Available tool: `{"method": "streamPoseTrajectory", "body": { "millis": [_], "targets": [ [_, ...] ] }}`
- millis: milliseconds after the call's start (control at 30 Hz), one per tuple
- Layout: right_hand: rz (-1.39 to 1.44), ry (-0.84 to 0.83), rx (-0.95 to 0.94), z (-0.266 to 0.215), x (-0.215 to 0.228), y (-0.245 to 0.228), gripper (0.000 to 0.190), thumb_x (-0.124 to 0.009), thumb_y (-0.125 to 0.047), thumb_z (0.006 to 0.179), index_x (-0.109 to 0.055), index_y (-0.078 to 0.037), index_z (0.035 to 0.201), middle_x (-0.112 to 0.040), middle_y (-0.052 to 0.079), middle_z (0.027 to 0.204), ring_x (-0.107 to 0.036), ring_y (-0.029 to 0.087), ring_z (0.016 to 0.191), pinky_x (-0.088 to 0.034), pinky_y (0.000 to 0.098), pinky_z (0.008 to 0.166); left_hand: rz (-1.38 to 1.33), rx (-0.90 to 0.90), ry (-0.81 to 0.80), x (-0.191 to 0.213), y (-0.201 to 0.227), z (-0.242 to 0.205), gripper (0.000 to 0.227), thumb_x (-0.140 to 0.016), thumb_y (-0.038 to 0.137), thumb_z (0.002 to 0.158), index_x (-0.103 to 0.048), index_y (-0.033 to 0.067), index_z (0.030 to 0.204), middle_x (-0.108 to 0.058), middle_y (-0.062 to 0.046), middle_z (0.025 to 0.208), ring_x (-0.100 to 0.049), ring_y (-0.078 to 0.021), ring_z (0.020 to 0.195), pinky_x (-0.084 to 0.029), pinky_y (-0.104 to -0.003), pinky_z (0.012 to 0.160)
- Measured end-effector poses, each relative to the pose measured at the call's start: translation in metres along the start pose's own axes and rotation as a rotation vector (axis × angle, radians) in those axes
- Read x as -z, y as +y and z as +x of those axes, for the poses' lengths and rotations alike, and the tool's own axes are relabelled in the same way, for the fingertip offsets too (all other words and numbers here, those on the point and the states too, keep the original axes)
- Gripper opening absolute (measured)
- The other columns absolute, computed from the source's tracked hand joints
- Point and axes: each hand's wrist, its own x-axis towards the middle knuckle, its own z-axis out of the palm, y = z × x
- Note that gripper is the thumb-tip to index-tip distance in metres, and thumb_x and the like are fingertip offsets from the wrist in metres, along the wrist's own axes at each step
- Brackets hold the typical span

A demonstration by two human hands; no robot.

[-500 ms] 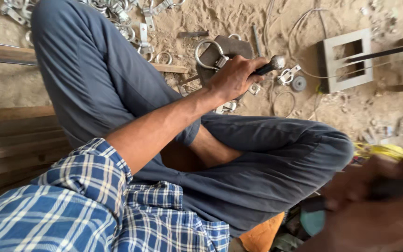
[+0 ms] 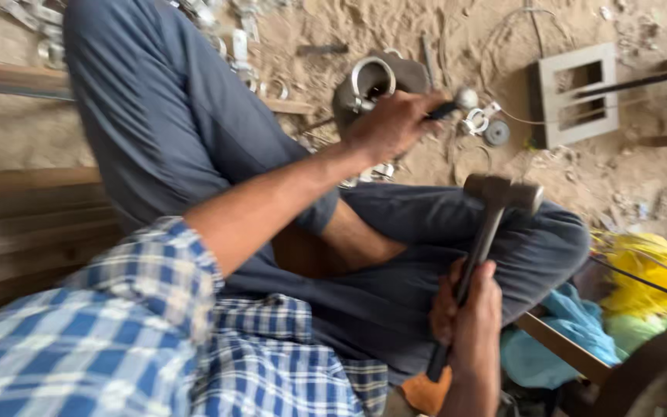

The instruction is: The person sits cross-legged on the ground and uses a hammer to strike a metal part held in their left hand. They repeatedly hit the metal piece, occasionally adjusting its position, while surrounded by similar metal parts and tools.

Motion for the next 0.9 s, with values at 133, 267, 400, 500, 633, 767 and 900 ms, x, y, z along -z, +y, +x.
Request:
{"method": "streamPoseTrajectory", "body": {
  "millis": [133, 267, 400, 500, 633, 767, 900],
  "targets": [
    [0.115, 0.006, -0.02, -0.006, 0.014, 0.026, 0.049, -0.031, -0.056, 0.107, -0.046, -0.01, 0.095, -0.032, -0.002, 0.053, -0.024, 0.008, 0.034, -0.022, 0.0252, 0.028, -0.028, -0.087, 0.13, 0.011, -0.007, -0.016, 0.03, -0.058, 0.033, 0.117, -0.052, 0.0128, 0.138, -0.064, -0.009, 0.082, -0.06, -0.0188, 0.068, -0.044, -0.044, 0.064],
    [0.187, -0.048, 0.033, 0.0, 0.024, 0.022, 0.048, -0.031, -0.054, 0.11, -0.044, -0.01, 0.096, -0.03, -0.003, 0.055, -0.023, 0.006, 0.035, -0.021, 0.0233, 0.029, -0.134, 0.127, 0.169, 0.016, -0.003, 0.004, 0.025, -0.049, 0.026, 0.118, -0.044, 0.0158, 0.14, -0.052, -0.005, 0.075, -0.05, -0.0206, 0.058, -0.046, -0.038, 0.055],
    [0.132, -0.071, 0.017, 0.011, 0.016, 0.016, 0.049, -0.03, -0.054, 0.109, -0.044, -0.01, 0.095, -0.03, -0.003, 0.054, -0.022, 0.006, 0.034, -0.021, 0.023, 0.029, 0.089, -0.228, 0.156, 0.071, -0.016, 0.02, 0.05, -0.058, 0.012, 0.111, -0.029, 0.0017, 0.15, -0.055, -0.009, 0.094, -0.058, -0.0213, 0.076, -0.052, -0.036, 0.069],
    [0.138, -0.099, 0.013, 0.011, 0.017, 0.016, 0.05, -0.031, -0.054, 0.11, -0.044, -0.008, 0.095, -0.029, -0.004, 0.054, -0.024, 0.006, 0.036, -0.021, 0.0228, 0.029, 0.248, -0.071, -0.316, 0.104, -0.031, 0.028, 0.05, -0.067, 0.002, 0.098, -0.036, 0.0034, 0.138, -0.057, -0.011, 0.106, -0.061, -0.0238, 0.084, -0.057, -0.037, 0.07],
    [0.121, -0.092, 0.041, 0.01, 0.016, 0.016, 0.049, -0.031, -0.053, 0.11, -0.044, -0.009, 0.095, -0.03, -0.003, 0.055, -0.024, 0.006, 0.035, -0.023, 0.0225, 0.029, 0.379, -0.117, -0.672, 0.123, -0.027, 0.019, 0.068, -0.085, 0.001, 0.069, -0.042, 0.0052, 0.121, -0.055, -0.016, 0.104, -0.062, -0.0291, 0.09, -0.058, -0.038, 0.079],
    [0.152, -0.078, 0.062, 0.007, 0.015, 0.018, 0.049, -0.031, -0.053, 0.11, -0.044, -0.009, 0.095, -0.03, -0.003, 0.055, -0.024, 0.005, 0.036, -0.024, 0.0218, 0.03, 0.606, -0.085, -0.612, 0.126, -0.019, -0.002, 0.052, -0.088, 0.01, 0.075, -0.052, 0.0075, 0.112, -0.061, -0.01, 0.109, -0.066, -0.0293, 0.096, -0.056, -0.047, 0.08],
    [0.132, -0.075, 0.065, 0.01, 0.016, 0.02, 0.048, -0.033, -0.053, 0.109, -0.044, -0.009, 0.095, -0.032, -0.003, 0.055, -0.025, 0.006, 0.035, -0.024, 0.0222, 0.029, 0.594, -0.111, -0.404, 0.107, -0.035, -0.005, 0.054, -0.092, 0.026, 0.075, -0.059, 0.0076, 0.113, -0.063, -0.008, 0.106, -0.067, -0.0264, 0.095, -0.058, -0.042, 0.083]
  ]
}}
